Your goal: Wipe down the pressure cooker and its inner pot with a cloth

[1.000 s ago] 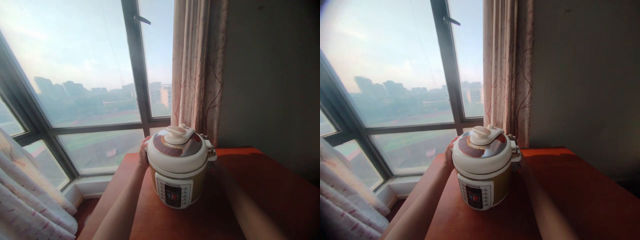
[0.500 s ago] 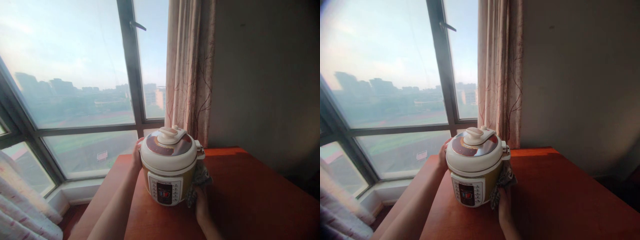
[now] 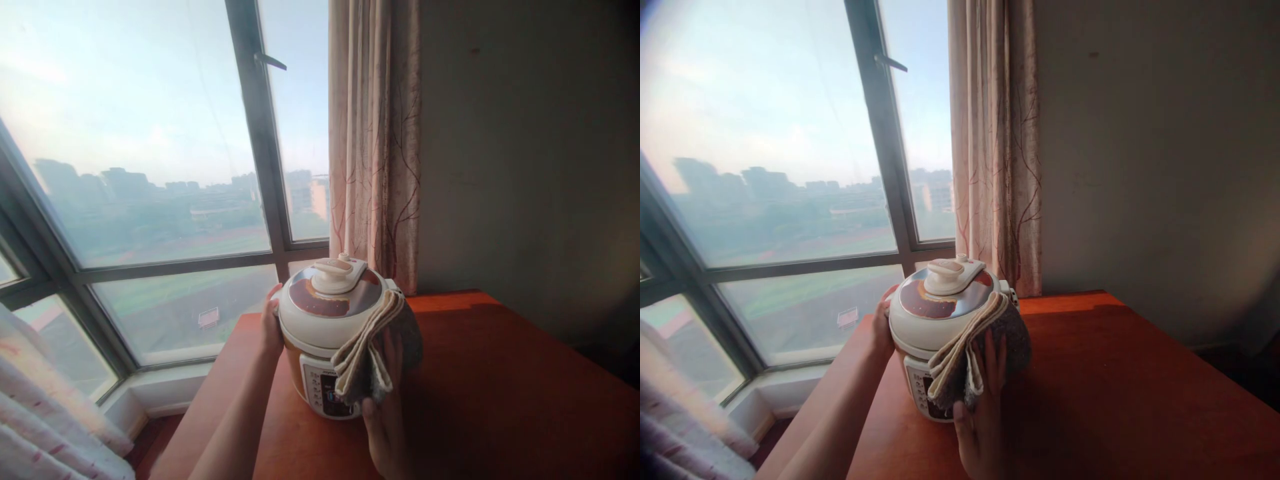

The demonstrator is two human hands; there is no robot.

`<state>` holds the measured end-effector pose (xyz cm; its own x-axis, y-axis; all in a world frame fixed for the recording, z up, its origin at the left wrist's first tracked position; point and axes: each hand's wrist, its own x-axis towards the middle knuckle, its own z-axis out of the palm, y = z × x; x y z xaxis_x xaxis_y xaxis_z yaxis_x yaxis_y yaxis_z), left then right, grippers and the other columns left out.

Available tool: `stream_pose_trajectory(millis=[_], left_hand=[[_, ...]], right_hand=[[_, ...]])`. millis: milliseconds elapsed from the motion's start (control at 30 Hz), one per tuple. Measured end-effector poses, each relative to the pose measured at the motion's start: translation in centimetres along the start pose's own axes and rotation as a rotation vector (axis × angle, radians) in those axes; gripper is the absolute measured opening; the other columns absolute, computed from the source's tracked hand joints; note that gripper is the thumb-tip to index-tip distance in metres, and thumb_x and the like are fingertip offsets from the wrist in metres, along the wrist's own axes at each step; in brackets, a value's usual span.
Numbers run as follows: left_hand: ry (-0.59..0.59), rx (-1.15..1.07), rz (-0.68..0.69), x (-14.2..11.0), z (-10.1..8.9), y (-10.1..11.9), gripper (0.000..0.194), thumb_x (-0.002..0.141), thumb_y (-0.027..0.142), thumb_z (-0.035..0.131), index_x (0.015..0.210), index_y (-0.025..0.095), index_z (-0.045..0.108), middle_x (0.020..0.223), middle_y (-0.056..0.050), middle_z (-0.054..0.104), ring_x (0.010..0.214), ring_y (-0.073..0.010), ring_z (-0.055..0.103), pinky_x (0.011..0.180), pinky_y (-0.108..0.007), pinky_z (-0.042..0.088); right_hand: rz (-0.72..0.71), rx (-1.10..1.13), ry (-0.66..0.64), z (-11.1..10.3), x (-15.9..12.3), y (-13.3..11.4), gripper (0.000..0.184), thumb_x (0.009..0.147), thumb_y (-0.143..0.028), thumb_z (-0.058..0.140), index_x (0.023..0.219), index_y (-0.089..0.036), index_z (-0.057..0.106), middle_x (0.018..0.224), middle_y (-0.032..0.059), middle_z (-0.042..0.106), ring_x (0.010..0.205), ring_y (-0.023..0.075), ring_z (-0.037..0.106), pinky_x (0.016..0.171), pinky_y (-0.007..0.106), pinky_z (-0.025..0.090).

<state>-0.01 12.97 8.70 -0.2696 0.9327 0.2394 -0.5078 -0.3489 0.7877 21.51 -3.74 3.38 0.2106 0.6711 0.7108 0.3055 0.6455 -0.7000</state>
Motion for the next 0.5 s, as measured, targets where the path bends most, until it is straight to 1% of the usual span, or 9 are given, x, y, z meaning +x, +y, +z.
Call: stream_pose_trajectory(millis=[33,100,167,200,267,300,367,433,500], left_hand=[[0.002,-0.003,-0.001,0.0,0.0,0.0,0.056,0.071,0.037,0.066,0.124,0.019,0.060,0.100,-0.005,0.074,0.095,-0.0266,0.068,0.087,-0.039,0.049],[0.013,-0.006,-0.009,0.0,0.0,0.0,0.057,0.071,0.036,0.067,0.125,0.020,0.059,0.097,-0.004,0.074,0.093,-0.0260,0.068,0.085,-0.038,0.049],[0.029,-0.005,-0.015,-0.1,0.0,0.1,0.056,0.071,0.035,0.066,0.124,0.020,0.059,0.096,-0.003,0.074,0.092,-0.0252,0.067,0.085,-0.037,0.049],[0.034,-0.003,-0.016,-0.2,0.0,0.1,0.056,0.071,0.035,0.066,0.124,0.020,0.059,0.095,-0.003,0.074,0.092,-0.0250,0.067,0.085,-0.037,0.049],[0.039,0.003,-0.016,-0.4,0.0,0.3,0.055,0.071,0.035,0.065,0.124,0.020,0.059,0.095,-0.003,0.073,0.093,-0.0248,0.066,0.086,-0.036,0.048],[0.042,0.007,-0.014,-0.6,0.1,0.3,0.055,0.071,0.035,0.065,0.123,0.020,0.059,0.096,-0.003,0.073,0.093,-0.0247,0.066,0.086,-0.036,0.048],[0.044,0.014,-0.004,-1.0,0.1,0.5,0.055,0.071,0.037,0.065,0.123,0.020,0.059,0.098,-0.004,0.073,0.094,-0.0249,0.065,0.086,-0.036,0.048],[0.053,0.018,-0.001,-1.5,0.2,0.8,0.056,0.070,0.038,0.065,0.124,0.021,0.058,0.100,-0.004,0.072,0.092,-0.0245,0.065,0.083,-0.035,0.047],[0.067,0.022,-0.011,-2.0,0.4,1.1,0.057,0.070,0.037,0.065,0.124,0.021,0.057,0.098,-0.003,0.072,0.088,-0.0231,0.064,0.080,-0.033,0.047]], right_hand=[[-0.030,-0.004,-0.051,-0.6,0.6,-0.4,0.069,0.096,-0.062,0.044,0.157,-0.032,0.033,0.167,0.0065,0.023,0.154,0.0409,0.005,0.117,0.074,0.010],[-0.036,0.038,-0.109,-1.5,1.6,-0.8,0.067,0.098,-0.065,0.033,0.155,-0.030,0.037,0.166,0.0073,0.027,0.154,0.0389,0.004,0.119,0.072,0.011],[0.004,0.081,-0.094,-1.9,2.2,-0.8,0.062,0.102,-0.060,0.022,0.151,-0.030,0.044,0.163,0.0072,0.033,0.155,0.0358,0.010,0.120,0.069,0.015],[0.015,0.080,-0.063,-1.8,2.5,-0.8,0.058,0.103,-0.057,0.023,0.148,-0.030,0.047,0.161,0.0072,0.036,0.154,0.0349,0.014,0.120,0.067,0.018],[0.001,0.012,0.017,-1.3,3.3,-0.6,0.049,0.102,-0.051,0.037,0.144,-0.030,0.050,0.160,0.0077,0.037,0.152,0.0343,0.021,0.119,0.065,0.022],[-0.029,-0.044,0.055,-1.1,3.8,-0.5,0.048,0.101,-0.048,0.044,0.145,-0.029,0.048,0.160,0.0084,0.036,0.151,0.0344,0.024,0.118,0.065,0.024],[-0.117,-0.153,0.106,-0.7,4.9,-0.2,0.055,0.098,-0.042,0.052,0.150,-0.028,0.040,0.159,0.0106,0.036,0.149,0.0343,0.027,0.117,0.066,0.025],[-0.224,-0.245,0.101,-0.8,6.2,0.3,0.060,0.097,-0.038,0.053,0.154,-0.029,0.034,0.158,0.0114,0.037,0.147,0.0343,0.029,0.116,0.066,0.026],[-0.335,-0.313,0.060,-1.4,7.4,1.0,0.062,0.096,-0.040,0.055,0.154,-0.029,0.035,0.158,0.0111,0.037,0.147,0.0356,0.030,0.116,0.067,0.026]])
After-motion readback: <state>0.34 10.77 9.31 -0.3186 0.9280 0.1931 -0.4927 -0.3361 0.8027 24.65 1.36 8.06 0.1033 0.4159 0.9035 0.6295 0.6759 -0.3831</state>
